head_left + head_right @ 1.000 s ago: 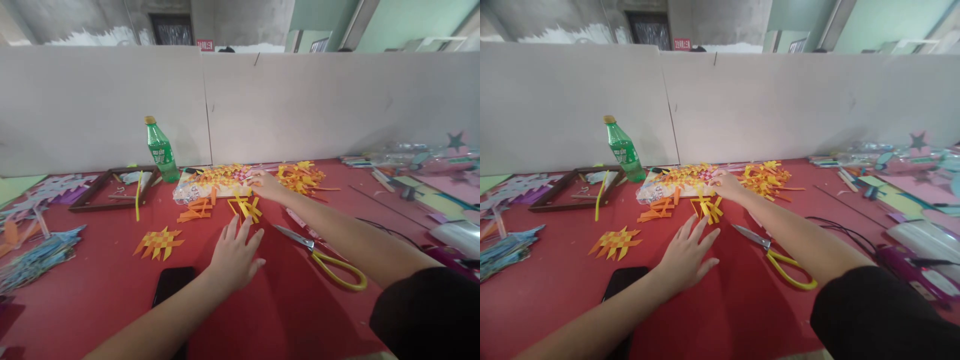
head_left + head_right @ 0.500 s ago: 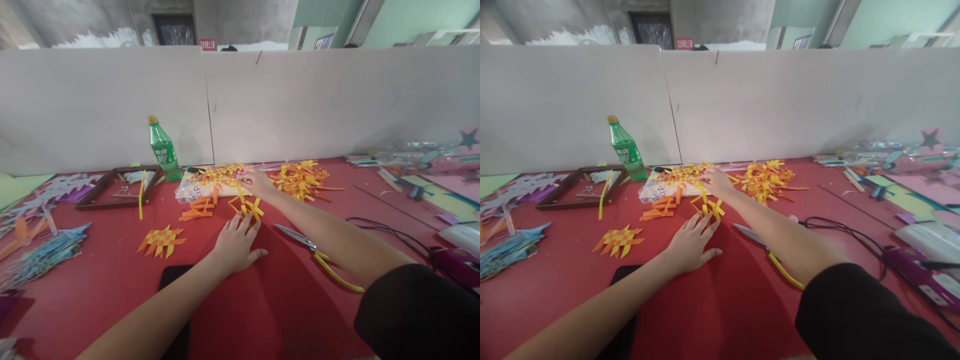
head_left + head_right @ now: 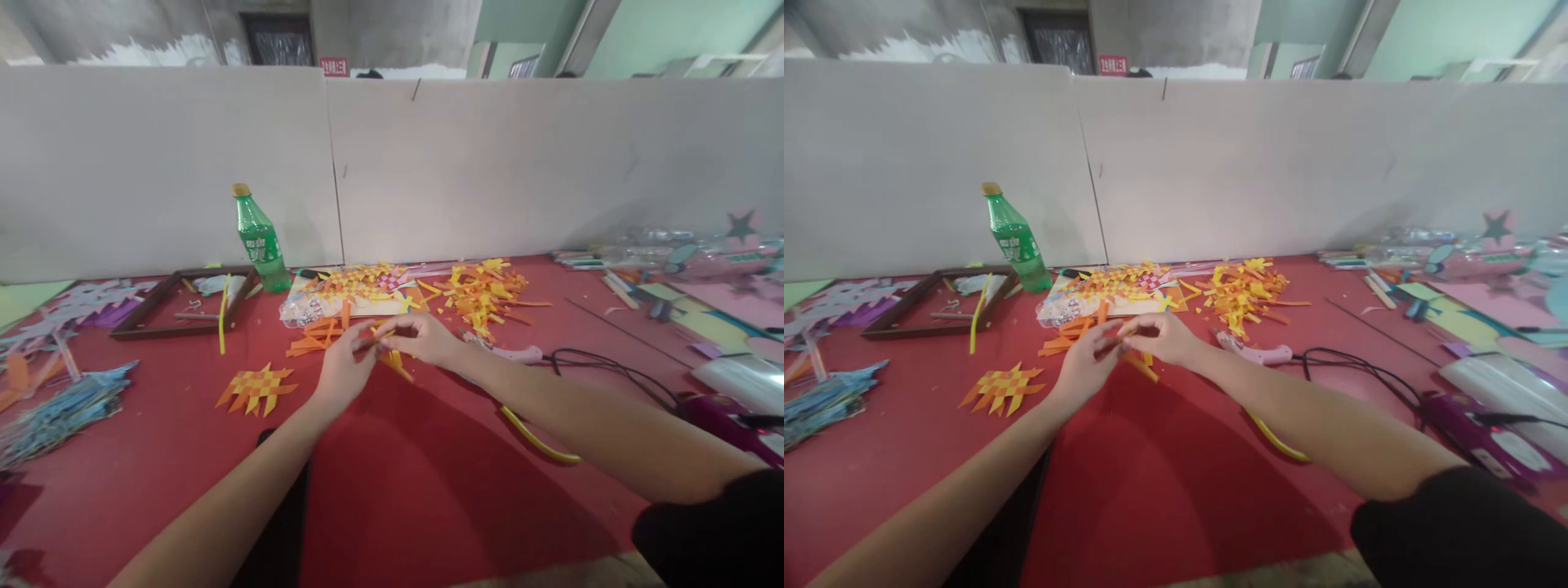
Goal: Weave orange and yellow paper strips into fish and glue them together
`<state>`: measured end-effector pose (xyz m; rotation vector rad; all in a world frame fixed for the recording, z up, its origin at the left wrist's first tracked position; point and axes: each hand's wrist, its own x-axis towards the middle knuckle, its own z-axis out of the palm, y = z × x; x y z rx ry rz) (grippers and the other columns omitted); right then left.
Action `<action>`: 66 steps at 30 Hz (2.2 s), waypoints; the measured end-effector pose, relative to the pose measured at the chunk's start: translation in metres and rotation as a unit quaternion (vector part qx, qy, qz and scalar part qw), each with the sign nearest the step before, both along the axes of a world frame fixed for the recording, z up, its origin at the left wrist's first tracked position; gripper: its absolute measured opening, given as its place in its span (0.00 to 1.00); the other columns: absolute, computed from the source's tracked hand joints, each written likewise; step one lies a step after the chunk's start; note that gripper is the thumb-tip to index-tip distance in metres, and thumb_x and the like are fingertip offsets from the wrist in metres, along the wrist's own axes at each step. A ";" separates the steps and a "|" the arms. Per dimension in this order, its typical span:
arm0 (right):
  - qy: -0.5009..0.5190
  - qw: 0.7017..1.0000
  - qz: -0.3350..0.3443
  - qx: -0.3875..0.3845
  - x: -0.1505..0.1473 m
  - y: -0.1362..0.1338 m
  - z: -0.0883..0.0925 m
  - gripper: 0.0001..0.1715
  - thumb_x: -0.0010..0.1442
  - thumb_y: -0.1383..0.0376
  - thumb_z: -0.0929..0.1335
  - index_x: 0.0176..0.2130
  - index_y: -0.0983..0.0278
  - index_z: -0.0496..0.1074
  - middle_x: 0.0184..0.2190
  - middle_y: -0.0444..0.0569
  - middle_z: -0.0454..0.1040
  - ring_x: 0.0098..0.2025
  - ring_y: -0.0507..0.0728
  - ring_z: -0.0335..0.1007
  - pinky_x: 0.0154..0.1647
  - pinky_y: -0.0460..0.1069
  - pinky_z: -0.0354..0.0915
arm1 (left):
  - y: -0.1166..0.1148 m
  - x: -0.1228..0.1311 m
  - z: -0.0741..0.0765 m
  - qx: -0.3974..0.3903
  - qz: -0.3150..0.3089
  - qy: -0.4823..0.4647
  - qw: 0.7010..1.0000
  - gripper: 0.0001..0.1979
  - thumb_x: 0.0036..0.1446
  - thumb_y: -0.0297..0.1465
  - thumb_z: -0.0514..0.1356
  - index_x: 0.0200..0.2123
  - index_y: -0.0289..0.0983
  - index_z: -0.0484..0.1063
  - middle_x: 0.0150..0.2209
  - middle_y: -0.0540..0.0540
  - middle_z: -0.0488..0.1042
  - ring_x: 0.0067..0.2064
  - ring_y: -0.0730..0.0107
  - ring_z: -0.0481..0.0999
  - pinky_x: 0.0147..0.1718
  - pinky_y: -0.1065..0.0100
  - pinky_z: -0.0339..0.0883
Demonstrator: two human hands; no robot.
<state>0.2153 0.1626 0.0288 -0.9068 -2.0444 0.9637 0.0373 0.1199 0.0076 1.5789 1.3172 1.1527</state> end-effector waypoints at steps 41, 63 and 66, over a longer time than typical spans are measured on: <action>-0.084 0.988 -0.100 -0.085 -0.005 -0.022 -0.002 0.09 0.57 0.61 0.70 0.37 0.61 0.79 0.37 0.47 0.81 0.38 0.54 0.77 0.43 0.49 0.71 | -0.021 -0.020 -0.016 -0.140 0.048 -0.222 0.964 0.19 0.41 0.43 0.74 0.32 0.35 0.81 0.35 0.43 0.84 0.36 0.62 0.81 0.41 0.65 0.72; 0.049 0.969 -0.243 -0.003 0.035 0.037 -0.008 0.13 0.58 0.62 0.69 0.43 0.62 0.74 0.39 0.49 0.78 0.41 0.55 0.76 0.49 0.54 0.71 | -0.025 -0.023 -0.016 -0.148 -0.036 -0.097 0.984 0.17 0.46 0.33 0.71 0.41 0.38 0.76 0.30 0.48 0.79 0.36 0.63 0.82 0.40 0.65 0.73; 0.109 0.964 -0.237 -0.049 0.031 0.033 -0.004 0.20 0.59 0.58 0.69 0.50 0.62 0.71 0.39 0.48 0.76 0.39 0.54 0.76 0.46 0.54 0.74 | -0.028 -0.021 -0.014 -0.141 -0.045 -0.084 0.985 0.16 0.46 0.32 0.70 0.41 0.39 0.76 0.31 0.47 0.79 0.38 0.62 0.82 0.41 0.64 0.73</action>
